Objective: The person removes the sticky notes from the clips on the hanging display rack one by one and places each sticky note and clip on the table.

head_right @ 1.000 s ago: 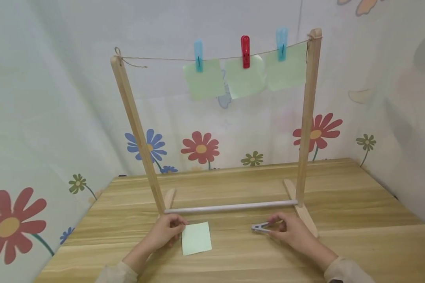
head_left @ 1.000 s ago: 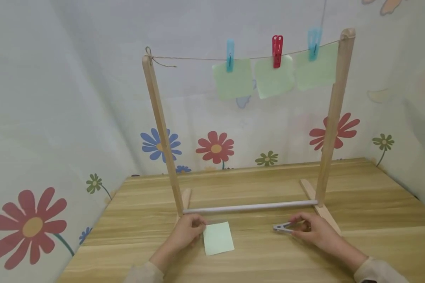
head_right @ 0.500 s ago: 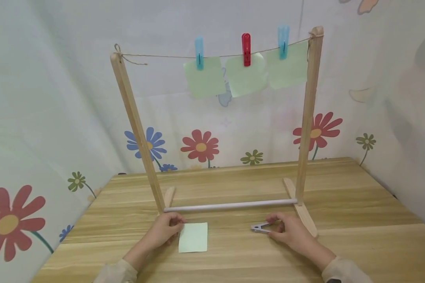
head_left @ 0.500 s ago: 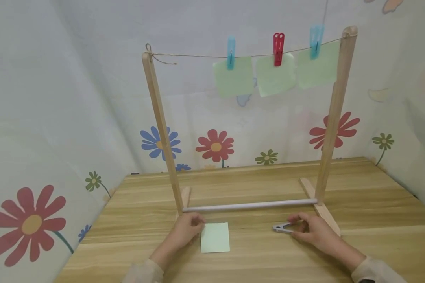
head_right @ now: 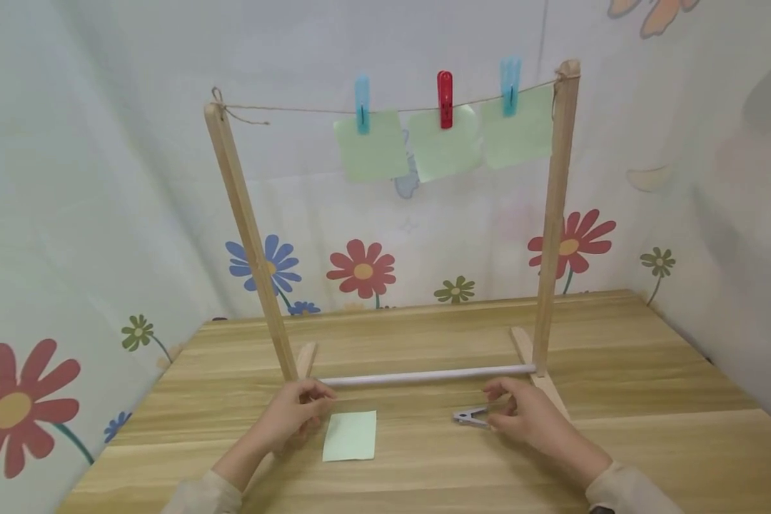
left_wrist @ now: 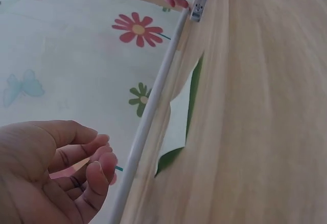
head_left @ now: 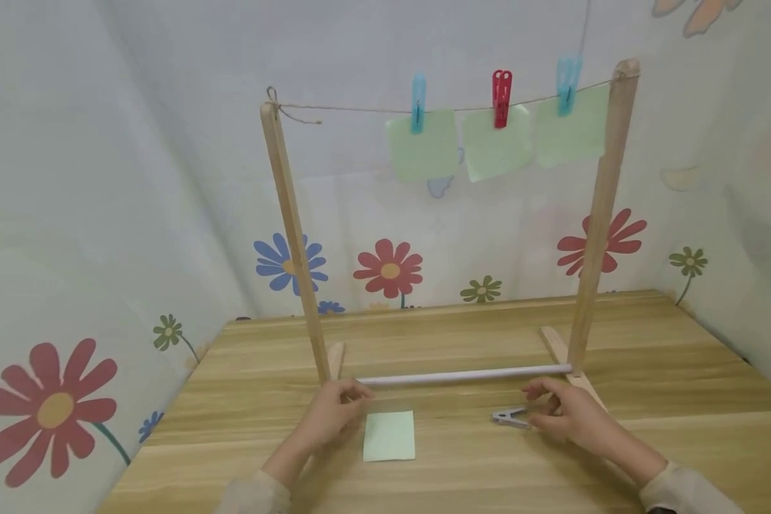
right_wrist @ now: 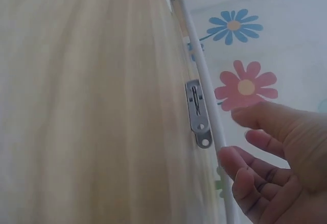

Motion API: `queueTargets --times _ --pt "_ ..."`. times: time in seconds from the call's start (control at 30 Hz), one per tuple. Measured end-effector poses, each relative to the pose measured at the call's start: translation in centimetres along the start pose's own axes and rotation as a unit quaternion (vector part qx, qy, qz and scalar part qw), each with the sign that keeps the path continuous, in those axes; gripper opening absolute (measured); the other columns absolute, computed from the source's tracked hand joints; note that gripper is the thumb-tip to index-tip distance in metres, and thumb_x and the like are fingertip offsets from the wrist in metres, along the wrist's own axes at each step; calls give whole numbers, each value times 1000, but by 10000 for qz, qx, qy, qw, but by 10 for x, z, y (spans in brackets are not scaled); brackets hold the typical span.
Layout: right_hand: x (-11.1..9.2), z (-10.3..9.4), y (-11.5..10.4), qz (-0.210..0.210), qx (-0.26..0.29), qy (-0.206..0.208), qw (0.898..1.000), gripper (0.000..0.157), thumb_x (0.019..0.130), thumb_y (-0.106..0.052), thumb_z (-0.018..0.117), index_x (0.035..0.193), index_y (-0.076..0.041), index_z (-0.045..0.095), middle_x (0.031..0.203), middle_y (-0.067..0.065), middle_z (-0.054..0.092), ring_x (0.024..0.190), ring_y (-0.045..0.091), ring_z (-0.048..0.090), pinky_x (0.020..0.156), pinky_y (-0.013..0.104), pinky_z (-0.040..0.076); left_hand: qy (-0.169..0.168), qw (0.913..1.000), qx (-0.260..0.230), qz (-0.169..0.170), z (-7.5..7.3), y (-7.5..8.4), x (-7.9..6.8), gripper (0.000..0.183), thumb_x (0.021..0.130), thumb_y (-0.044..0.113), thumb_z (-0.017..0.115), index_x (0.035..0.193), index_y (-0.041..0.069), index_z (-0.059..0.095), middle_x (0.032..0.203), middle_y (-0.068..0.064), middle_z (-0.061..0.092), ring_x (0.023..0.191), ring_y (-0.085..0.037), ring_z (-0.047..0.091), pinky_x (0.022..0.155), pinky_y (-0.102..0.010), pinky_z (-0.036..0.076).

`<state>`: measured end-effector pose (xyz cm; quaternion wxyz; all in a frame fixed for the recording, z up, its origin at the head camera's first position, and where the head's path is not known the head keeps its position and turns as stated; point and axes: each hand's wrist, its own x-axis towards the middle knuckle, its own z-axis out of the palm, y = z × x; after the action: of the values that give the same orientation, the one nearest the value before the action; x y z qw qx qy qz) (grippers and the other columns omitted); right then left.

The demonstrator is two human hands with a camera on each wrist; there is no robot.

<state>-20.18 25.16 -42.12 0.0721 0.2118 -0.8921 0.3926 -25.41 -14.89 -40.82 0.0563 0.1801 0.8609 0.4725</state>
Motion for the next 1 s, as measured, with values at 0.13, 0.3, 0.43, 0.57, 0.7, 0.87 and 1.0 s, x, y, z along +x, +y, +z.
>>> queueTargets --times 0.13,0.3,0.43,0.57,0.7,0.87,1.0 --pt "3 -3 -4 -235 -79 98 9996 40 81 -15 76 114 2 60 101 17 66 73 -5 52 56 19 49 -97 9998 -173 -40 -2 8 -2 23 93 15 61 108 -3 64 67 -2 54 48 -7 44 42 -14 41" --pt "7 -10 -10 -682 -125 179 9974 35 80 -7 75 109 5 61 96 21 66 71 -6 53 56 20 50 -17 9999 -125 65 -6 21 1 21 92 12 61 106 -4 65 70 -4 56 49 -8 45 41 -16 41" --pt "12 -20 -19 -676 -138 169 9975 31 82 -7 73 109 4 62 98 21 66 72 -6 52 59 20 50 95 9998 -57 149 -10 35 5 15 91 9 61 102 -1 67 68 -7 56 49 -9 45 40 -17 40" --pt "19 -33 -33 -524 -210 175 9982 29 85 -10 71 110 1 62 100 16 67 72 -4 54 60 20 51 144 9995 127 248 -16 53 9 12 91 8 62 100 2 68 73 -5 58 54 -13 49 40 -18 41" --pt "27 -43 -46 -569 -375 188 9975 29 85 -12 71 111 -2 62 101 14 67 71 -2 56 58 20 51 161 9991 291 248 -22 70 10 12 92 8 61 101 4 68 76 -6 61 56 -13 50 41 -20 43" --pt "36 -57 -66 -645 -642 275 9955 29 85 -13 72 112 -3 63 101 12 68 71 -4 55 54 20 49 178 9990 370 147 -27 89 13 14 92 11 62 104 6 67 78 -6 62 61 -14 53 44 -21 43" --pt "45 -72 -85 -777 -785 408 9930 29 85 -12 72 111 -2 64 101 12 69 71 -3 56 52 19 47 192 9985 419 309 -32 102 17 13 92 10 63 103 5 67 82 -7 63 62 -13 54 44 -23 46"
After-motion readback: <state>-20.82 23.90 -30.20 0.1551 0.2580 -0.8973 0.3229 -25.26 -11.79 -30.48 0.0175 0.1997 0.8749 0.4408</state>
